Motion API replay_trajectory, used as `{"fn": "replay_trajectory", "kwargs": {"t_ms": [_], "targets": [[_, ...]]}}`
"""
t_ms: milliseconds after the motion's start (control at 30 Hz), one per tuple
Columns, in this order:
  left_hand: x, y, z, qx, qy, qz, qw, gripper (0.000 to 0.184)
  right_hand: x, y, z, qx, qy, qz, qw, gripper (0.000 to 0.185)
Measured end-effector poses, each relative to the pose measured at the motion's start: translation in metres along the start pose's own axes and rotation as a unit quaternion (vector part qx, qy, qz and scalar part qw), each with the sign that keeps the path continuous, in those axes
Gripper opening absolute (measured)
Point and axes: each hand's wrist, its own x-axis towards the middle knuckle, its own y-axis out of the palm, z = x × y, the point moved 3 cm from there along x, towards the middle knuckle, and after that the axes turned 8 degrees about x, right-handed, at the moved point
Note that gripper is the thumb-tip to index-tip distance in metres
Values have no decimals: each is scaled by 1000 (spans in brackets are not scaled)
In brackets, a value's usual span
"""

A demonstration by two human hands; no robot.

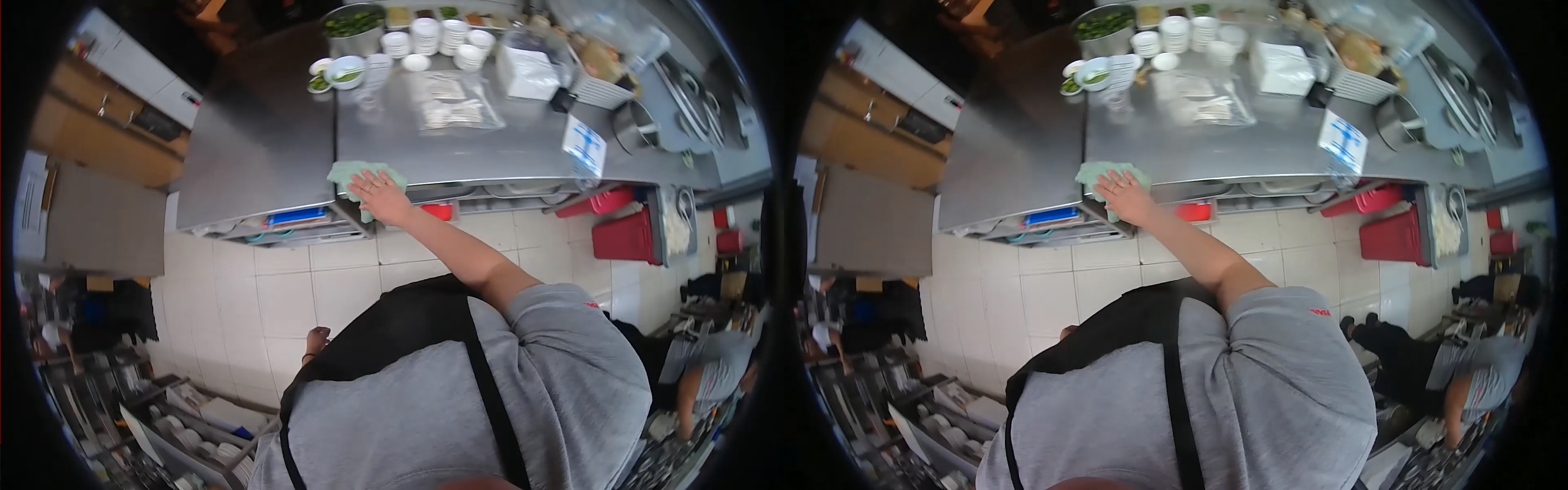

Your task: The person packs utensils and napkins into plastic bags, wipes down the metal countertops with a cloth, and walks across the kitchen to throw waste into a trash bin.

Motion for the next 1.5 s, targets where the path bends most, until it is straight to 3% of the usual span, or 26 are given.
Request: {"fn": "replay_trajectory", "kwargs": {"t_ms": [67,200,233,333,433,533,567,633,733,800,867,900,967,1033,1067,1167,1267,1333,1400,1433,1467,1500], "targets": [[7,5,-39,21,30,-15,999,24,-38,-25,-38,-26,7,-8,1000,50],[35,39,-112,56,71,23,996,23,-136,-122,-132,69,135,-61,987,54],[32,52,-138,35,133,14,990,22,-161,-135,-163,50,162,-89,981,54],[29,97,-205,87,203,35,975,23,-215,-158,-254,-20,243,-147,959,55],[7,130,-282,245,301,23,921,21,-220,-191,-318,-98,326,-161,926,53],[9,151,-329,187,244,59,950,20,-199,-199,-381,-205,320,-179,908,45],[12,156,-337,173,297,43,938,18,-192,-207,-390,-204,318,-179,908,45],[14,163,-346,178,299,38,937,17,-179,-212,-407,-175,359,-152,904,33],[-6,169,-368,188,354,15,916,19,-177,-190,-406,-105,375,-84,917,23],[-45,169,-411,73,288,76,952,21,-188,-168,-365,-62,317,-143,935,17],[-82,168,-456,-64,260,144,953,27,-186,-185,-289,72,183,-68,978,28],[-108,165,-484,-158,252,173,939,30,-187,-158,-271,292,219,-45,930,38],[-146,158,-533,-424,192,240,852,36,-167,-194,-199,427,208,3,880,40],[-144,147,-549,-472,202,232,826,36,-157,-192,-160,435,74,-33,897,39],[-141,140,-555,-513,216,228,799,37,-152,-204,-156,438,68,-25,896,39],[-125,114,-555,-475,235,198,825,34,-147,-234,-172,377,49,-74,922,37],[-108,78,-559,-493,250,166,816,33,-156,-278,-226,327,136,-59,933,34],[-87,53,-554,-520,251,156,802,32,-175,-293,-262,271,203,-112,934,26],[-58,31,-541,-481,262,79,833,31,-197,-305,-290,223,242,-144,933,24],[-62,28,-545,-439,250,-32,862,29,-207,-310,-298,206,264,-150,930,23],[-54,38,-545,-442,248,-33,862,29,-215,-314,-303,189,286,-156,926,22],[-44,49,-544,-264,311,-120,905,29,-219,-315,-306,189,284,-153,927,22]]}}
